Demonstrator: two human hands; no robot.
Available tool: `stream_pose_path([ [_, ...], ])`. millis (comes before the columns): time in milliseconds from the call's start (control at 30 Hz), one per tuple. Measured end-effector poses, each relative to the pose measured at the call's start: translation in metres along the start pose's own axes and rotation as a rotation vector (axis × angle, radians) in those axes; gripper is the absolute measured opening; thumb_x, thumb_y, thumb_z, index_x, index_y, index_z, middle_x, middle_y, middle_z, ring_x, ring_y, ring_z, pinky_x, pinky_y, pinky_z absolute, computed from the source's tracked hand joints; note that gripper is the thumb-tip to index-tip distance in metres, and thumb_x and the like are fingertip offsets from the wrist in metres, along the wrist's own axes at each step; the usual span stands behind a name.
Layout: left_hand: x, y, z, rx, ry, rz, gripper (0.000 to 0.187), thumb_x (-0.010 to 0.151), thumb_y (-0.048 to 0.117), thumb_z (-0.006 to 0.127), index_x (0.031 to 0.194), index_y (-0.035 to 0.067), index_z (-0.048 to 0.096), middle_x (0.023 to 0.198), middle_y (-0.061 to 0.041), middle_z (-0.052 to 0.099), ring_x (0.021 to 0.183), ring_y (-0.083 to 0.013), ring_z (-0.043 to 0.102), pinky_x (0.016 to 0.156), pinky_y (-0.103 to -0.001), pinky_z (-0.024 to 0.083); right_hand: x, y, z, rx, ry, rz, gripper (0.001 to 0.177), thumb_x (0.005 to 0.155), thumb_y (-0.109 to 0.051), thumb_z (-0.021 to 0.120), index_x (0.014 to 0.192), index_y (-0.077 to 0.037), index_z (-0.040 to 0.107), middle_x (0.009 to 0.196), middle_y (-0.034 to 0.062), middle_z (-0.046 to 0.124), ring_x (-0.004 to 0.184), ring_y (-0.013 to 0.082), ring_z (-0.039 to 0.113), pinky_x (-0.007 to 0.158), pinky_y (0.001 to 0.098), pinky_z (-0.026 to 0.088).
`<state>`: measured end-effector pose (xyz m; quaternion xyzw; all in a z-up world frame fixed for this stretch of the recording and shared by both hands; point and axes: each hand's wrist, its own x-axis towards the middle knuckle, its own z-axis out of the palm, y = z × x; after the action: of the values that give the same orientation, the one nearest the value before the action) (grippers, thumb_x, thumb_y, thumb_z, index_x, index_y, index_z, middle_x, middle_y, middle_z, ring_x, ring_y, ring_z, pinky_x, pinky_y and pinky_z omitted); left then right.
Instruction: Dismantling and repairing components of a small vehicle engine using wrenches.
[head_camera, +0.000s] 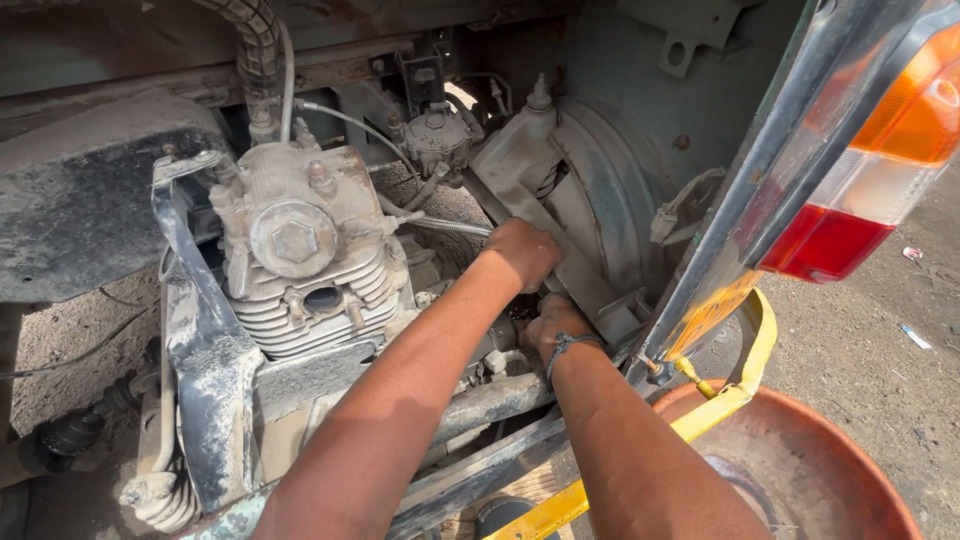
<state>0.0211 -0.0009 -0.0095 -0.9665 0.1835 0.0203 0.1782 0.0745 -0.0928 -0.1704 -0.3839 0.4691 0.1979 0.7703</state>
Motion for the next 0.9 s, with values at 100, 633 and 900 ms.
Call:
stream_pose_path([
  [100, -0.003, -0.002, -0.002, -0.031, 0.013, -0.017, 0.026, 0.083, 0.015, 0.076, 0.109, 0.014, 0.077, 0.118, -0.006, 0.074, 0.110, -0.0262, 0.071, 0.087, -0.039, 0.057, 0.000, 0.004, 0.004, -0.100, -0.009, -0.014, 0.027, 0.101, -0.017, 0.059, 0.120, 0.001, 0.064, 0.121, 0.0148, 0.057, 0.102, 0.0264, 0.061, 0.087, 0.0429, 0.054],
  [633, 0.005, 0.001, -0.005, -0.112, 0.084, -0.180, 0.025, 0.094, 0.012, 0.064, 0.116, 0.017, 0.074, 0.122, -0.003, 0.073, 0.113, -0.0238, 0.070, 0.086, -0.037, 0.058, 0.022, -0.002, 0.008, -0.616, 0.064, -0.097, 0.035, 0.094, -0.016, 0.073, 0.124, 0.002, 0.070, 0.137, 0.0294, 0.049, 0.106, 0.0367, 0.050, 0.095, 0.0484, 0.046],
  [900, 0.001, -0.001, -0.008, -0.045, -0.071, -0.145, 0.029, 0.094, 0.014, 0.067, 0.122, 0.017, 0.073, 0.125, -0.002, 0.072, 0.113, -0.0230, 0.071, 0.086, -0.038, 0.060, 0.033, 0.003, 0.020, -0.480, 0.076, -0.078, 0.042, 0.094, -0.021, 0.074, 0.130, 0.001, 0.066, 0.141, 0.0226, 0.054, 0.116, 0.0284, 0.056, 0.098, 0.0397, 0.046],
])
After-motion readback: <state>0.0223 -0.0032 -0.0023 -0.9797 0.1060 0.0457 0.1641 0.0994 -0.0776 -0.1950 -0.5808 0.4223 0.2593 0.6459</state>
